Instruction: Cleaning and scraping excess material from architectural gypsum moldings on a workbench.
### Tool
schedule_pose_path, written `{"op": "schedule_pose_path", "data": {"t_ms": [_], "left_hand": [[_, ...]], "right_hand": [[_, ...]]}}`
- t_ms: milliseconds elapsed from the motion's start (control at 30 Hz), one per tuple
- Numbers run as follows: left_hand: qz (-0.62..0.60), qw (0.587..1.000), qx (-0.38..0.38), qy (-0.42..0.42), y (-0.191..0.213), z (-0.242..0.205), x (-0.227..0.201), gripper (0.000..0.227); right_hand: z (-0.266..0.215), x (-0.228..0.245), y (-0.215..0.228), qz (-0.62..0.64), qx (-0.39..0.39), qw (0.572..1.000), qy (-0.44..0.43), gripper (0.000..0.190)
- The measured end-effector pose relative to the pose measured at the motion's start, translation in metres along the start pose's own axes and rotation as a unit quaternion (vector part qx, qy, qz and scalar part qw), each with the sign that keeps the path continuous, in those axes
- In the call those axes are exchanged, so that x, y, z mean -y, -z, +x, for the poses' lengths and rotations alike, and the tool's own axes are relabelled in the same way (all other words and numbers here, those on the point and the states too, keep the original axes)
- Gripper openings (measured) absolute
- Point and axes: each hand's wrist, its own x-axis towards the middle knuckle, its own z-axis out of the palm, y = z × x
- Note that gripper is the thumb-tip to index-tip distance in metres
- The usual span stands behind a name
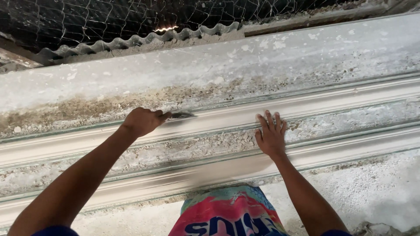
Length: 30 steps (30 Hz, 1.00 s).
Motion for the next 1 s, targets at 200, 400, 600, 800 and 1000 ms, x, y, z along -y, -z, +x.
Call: {"op": "schedule_pose_path", "data": {"t_ms": [200,400,600,800,1000], "left_hand": [[-0.043,0.998,-0.037,-0.022,0.037,0.079,-0.051,0.037],[-0.071,0.994,-0.066,-0.046,0.038,0.141,-0.084,0.037],[-0.023,0.999,0.008,-0.037,0.058,0.079,-0.046,0.045],[-0.067,0.994,-0.074,-0.045,0.041,0.157,-0.100,0.038],[-0.068,0.997,-0.012,-0.018,0.037,0.118,-0.075,0.041]], "right_hand": [[-0.001,-0.004,-0.010,-0.006,0.004,1.000,0.003,0.064],[-0.005,-0.009,-0.013,0.025,0.024,0.999,-0.011,0.056],[0.002,-0.001,-0.005,-0.014,-0.006,1.000,0.003,0.059],[0.004,-0.002,-0.004,-0.026,-0.040,0.999,0.017,0.061],[0.000,-0.003,-0.005,0.012,-0.002,1.000,-0.002,0.063]]}}
